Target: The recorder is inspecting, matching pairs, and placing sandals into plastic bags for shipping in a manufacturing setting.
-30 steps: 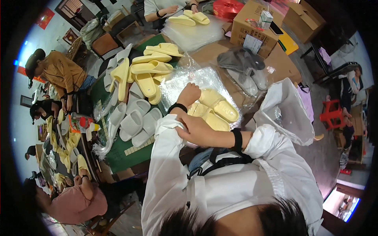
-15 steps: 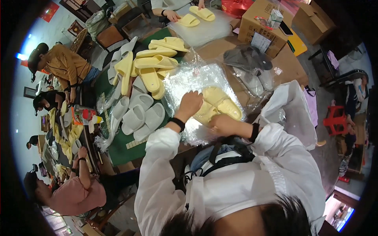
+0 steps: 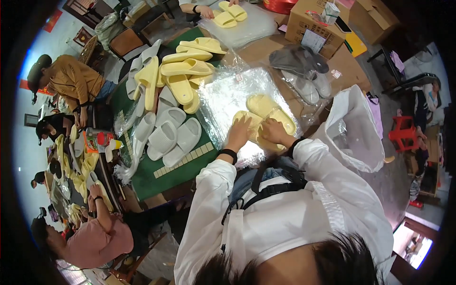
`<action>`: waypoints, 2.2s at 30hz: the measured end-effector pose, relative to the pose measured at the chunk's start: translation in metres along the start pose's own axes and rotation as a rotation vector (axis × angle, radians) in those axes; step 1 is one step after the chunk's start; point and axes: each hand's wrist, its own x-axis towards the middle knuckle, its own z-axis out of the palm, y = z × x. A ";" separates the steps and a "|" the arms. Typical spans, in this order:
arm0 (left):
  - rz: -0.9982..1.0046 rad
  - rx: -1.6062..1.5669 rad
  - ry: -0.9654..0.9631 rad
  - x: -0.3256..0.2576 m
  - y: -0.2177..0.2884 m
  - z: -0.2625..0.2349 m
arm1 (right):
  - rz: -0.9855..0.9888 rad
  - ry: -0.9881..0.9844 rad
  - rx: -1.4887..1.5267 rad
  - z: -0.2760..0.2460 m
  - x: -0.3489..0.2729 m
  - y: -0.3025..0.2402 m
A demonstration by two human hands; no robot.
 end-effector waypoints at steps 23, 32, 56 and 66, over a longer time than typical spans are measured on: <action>-0.034 -0.142 0.373 0.048 -0.008 -0.054 | 0.266 0.210 1.052 -0.091 -0.124 -0.066; -0.029 -0.431 -0.040 0.038 -0.010 -0.051 | 0.193 0.483 0.893 -0.046 -0.087 -0.056; -0.014 0.115 0.111 -0.007 0.065 -0.052 | -0.143 0.566 0.288 -0.068 -0.108 -0.017; 0.210 0.185 0.092 -0.034 0.106 -0.058 | -0.246 0.629 0.048 -0.046 -0.075 -0.051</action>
